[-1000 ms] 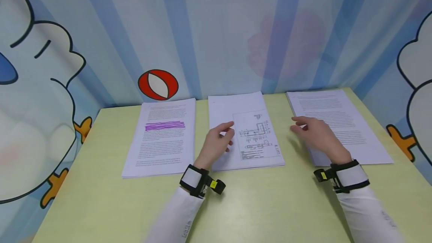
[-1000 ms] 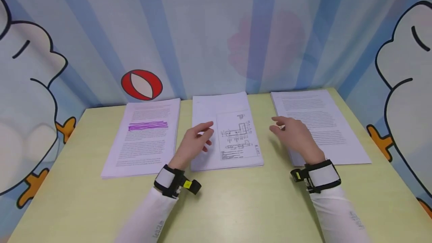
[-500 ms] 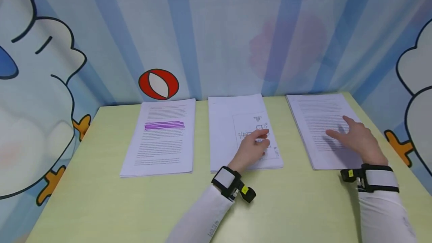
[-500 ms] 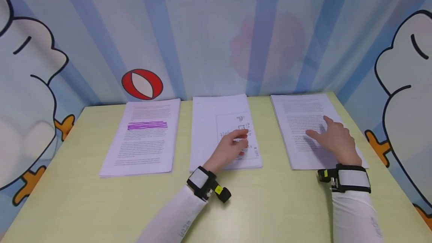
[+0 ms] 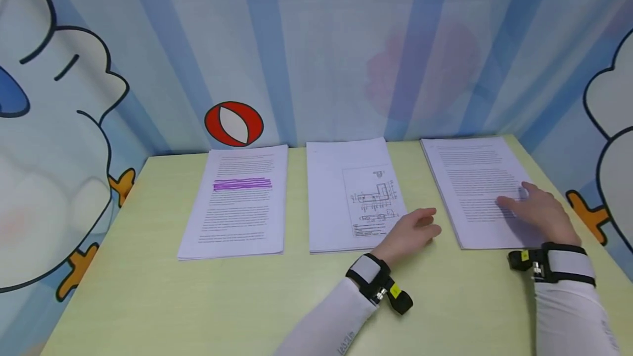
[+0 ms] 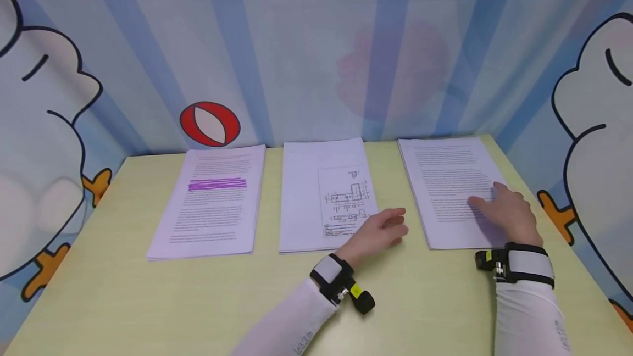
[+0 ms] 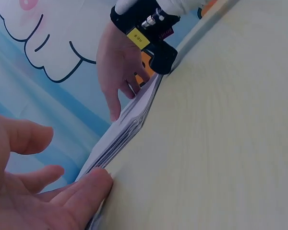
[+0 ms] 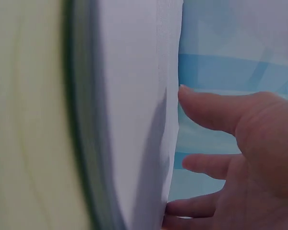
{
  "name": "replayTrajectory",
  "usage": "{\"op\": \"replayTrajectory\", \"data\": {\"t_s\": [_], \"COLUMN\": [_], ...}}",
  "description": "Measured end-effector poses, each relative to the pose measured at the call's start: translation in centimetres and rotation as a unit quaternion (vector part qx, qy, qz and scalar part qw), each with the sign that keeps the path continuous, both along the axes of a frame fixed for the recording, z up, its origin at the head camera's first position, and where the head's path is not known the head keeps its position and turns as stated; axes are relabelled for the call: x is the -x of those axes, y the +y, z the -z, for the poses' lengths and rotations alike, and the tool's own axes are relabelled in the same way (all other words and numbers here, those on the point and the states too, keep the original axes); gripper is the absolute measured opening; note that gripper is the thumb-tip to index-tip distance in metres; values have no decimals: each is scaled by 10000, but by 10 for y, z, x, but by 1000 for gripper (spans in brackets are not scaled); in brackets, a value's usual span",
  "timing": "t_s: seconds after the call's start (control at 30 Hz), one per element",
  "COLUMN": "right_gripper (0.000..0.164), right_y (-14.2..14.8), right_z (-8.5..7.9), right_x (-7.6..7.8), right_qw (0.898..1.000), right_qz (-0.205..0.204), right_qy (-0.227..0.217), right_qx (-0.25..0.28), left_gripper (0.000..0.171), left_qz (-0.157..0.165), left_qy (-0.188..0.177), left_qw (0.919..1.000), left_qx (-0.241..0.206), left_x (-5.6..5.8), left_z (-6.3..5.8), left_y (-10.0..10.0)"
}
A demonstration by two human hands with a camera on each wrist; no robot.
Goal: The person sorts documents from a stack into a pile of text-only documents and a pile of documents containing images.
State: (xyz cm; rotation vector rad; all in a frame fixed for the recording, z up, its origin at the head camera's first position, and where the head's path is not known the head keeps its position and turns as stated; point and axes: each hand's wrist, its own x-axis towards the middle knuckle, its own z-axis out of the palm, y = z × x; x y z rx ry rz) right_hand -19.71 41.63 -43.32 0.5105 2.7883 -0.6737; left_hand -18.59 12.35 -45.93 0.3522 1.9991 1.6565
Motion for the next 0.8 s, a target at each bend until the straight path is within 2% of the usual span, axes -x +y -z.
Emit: {"op": "replayTrajectory", "data": {"t_s": [0.13,0.23,0.37,0.5,0.7,0.8], "right_gripper": [95,94,92,90,89,88], "right_y": [0,0,-2,-6,-8,-9], "right_z": [2,3,2,0,1,1], "right_x": [-1,-1,1,4,4,2], "right_qw": [9998,9999,9992,9984,9985,9995], "right_qz": [162,-23,-382,-506,-482,-247], "right_qy": [-10,-7,-67,-213,-150,-25], "right_qx": [120,150,10,-125,-201,-173], "left_gripper": [51,53,55,57,59,59], "left_qz": [-39,-16,48,72,-73,-246], "left_qy": [-548,-756,-823,-811,-973,-1092], "left_qw": [9974,9946,9933,9932,9898,9860], "left_qx": [-473,-713,-812,-830,-1035,-1239], "left_x": [-6,-8,-9,-8,-9,-9], "left_z": [4,5,6,6,6,6], "left_y": [14,20,25,26,28,29]}}
